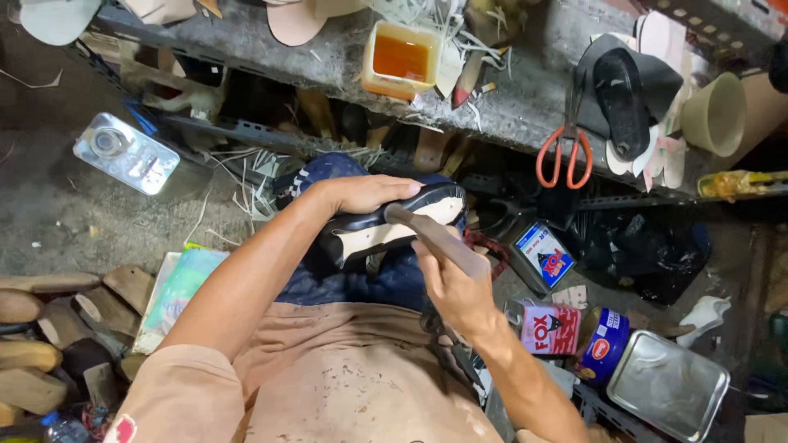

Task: The person uses a hammer and a curved metal tool to repeatedly tap and shape the sole of a black slip-on shoe. They hold the shoe on their lap, rotate it to access different areas, and continue hammering along the edges and heel.

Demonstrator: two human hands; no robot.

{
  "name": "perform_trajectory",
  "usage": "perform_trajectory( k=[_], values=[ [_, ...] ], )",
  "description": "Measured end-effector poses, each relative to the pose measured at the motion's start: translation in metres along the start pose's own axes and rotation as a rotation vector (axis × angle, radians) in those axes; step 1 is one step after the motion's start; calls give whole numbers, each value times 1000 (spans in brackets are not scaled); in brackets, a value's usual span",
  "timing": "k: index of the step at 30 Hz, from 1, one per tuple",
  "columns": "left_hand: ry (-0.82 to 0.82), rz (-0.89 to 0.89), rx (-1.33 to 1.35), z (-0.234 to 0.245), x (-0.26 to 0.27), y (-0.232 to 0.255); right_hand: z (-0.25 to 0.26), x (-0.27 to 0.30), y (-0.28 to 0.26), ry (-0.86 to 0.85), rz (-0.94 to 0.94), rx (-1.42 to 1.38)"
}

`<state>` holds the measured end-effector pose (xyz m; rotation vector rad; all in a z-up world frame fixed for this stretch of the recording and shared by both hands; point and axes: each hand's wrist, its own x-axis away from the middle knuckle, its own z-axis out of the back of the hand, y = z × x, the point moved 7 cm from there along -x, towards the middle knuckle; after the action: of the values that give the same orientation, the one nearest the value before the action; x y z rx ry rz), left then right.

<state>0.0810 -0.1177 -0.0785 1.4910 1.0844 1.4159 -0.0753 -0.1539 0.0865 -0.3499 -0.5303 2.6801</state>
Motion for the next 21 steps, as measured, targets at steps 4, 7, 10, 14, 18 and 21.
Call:
perform_trajectory(
  k=[4,7,10,14,18,21],
  values=[
    [5,-54,-1,-2,-14,-15,2,4,-10,64,-147,-245],
    [22,-94,-12,3,-16,-6,-7,-6,-36,-159,-36,-179],
    [-3,-83,34,-4,-17,-17,9,-2,-43,82,-58,-303],
    [4,-124,-5,2,-29,-21,-3,-10,-57,-51,49,-229],
    [7,-138,-17,5,-23,-13,-32,30,-9,192,-63,-368],
    [9,-136,-9,3,-9,-3,-25,-5,-32,-123,15,-111]
  ],
)
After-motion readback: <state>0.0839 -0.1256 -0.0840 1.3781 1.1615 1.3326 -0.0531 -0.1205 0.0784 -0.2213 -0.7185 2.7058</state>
